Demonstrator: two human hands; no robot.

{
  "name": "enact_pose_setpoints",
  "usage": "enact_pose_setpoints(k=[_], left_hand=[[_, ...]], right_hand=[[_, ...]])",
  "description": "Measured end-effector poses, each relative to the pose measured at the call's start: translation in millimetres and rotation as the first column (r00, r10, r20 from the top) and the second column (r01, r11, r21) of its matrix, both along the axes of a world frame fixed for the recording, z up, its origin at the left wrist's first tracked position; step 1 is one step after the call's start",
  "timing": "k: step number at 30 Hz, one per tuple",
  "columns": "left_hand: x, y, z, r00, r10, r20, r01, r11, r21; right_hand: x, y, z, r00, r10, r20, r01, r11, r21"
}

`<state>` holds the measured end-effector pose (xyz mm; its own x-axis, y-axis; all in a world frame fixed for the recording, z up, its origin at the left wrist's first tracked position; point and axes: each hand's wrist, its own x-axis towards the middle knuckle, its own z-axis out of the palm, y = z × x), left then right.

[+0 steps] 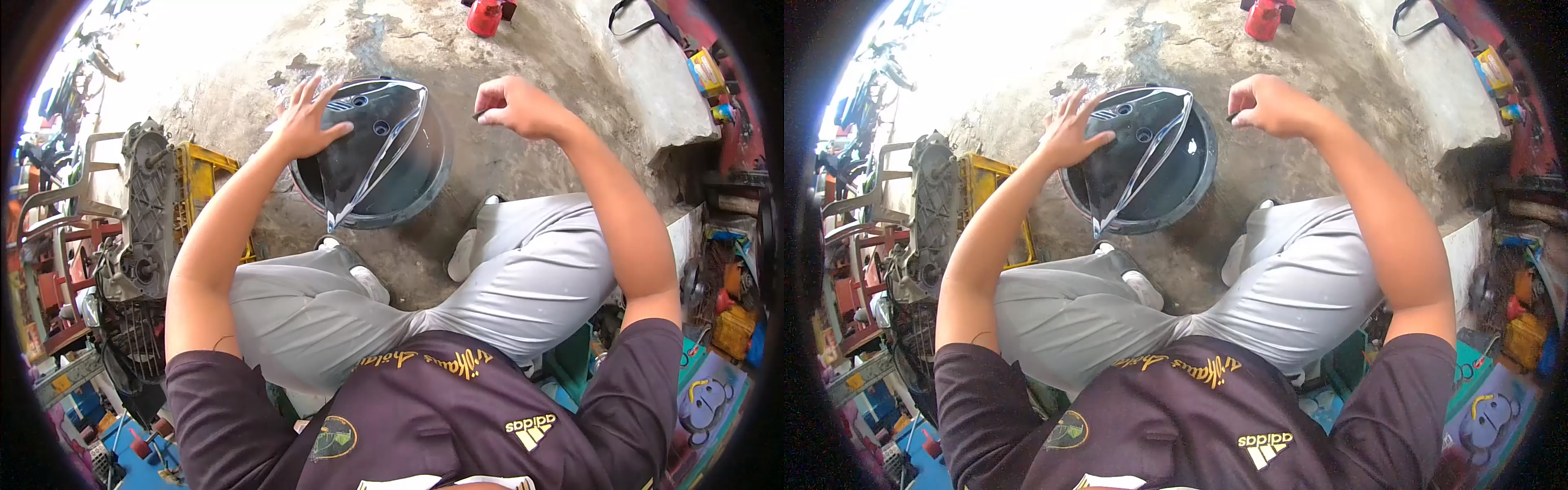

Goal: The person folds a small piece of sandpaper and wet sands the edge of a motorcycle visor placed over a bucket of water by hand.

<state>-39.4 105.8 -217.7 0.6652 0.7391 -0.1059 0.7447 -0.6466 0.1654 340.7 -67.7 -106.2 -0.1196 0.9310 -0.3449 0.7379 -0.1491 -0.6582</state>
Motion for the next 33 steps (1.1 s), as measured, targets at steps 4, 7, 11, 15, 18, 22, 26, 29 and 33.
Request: enact_pose_setpoints(k=[4,7,11,15,18,22,26,29,33], left_hand=[[29,-3,26,0.996,-0.087,-0.016,0.088,0.991,0.098],[49,3,37,0.978,-0.135,-0.161,0.146,0.988,0.058],[78,13,15,0.953,-0.094,-0.289,0.08,0.995,-0.061],[108,-29,2,0.964,0.207,-0.17,-0.232,0.962,-0.146],[101,-47,-16,0.974,0.206,-0.094,-0.205,0.979,0.026],[98,-56,-8,0.975,0.198,-0.104,-0.196,0.98,0.034],[104,-55,-3,0.973,0.201,-0.109,-0.198,0.979,0.04],[105,-55,-3,0.975,0.192,-0.114,-0.188,0.981,0.047],[103,-56,-5,0.973,0.184,-0.141,-0.182,0.983,0.03]], right_hand=[[-5,3,1,0.998,-0.039,0.05,0.038,0.999,0.018],[-8,8,-6,0.992,-0.028,0.121,0.032,0.999,-0.033],[-15,14,-22,0.975,0.081,0.206,-0.062,0.993,-0.1],[-21,7,-23,0.966,0.093,0.239,-0.081,0.995,-0.059],[-23,1,-23,0.979,0.053,0.199,-0.049,0.999,-0.025],[-31,0,-30,0.983,0.036,0.177,-0.04,0.999,0.021],[-30,7,-63,0.959,0.013,0.283,-0.064,0.983,0.172],[-15,22,-112,0.936,-0.113,0.333,0.04,0.975,0.22],[-29,43,-166,0.693,-0.717,-0.071,0.695,0.638,0.331]])
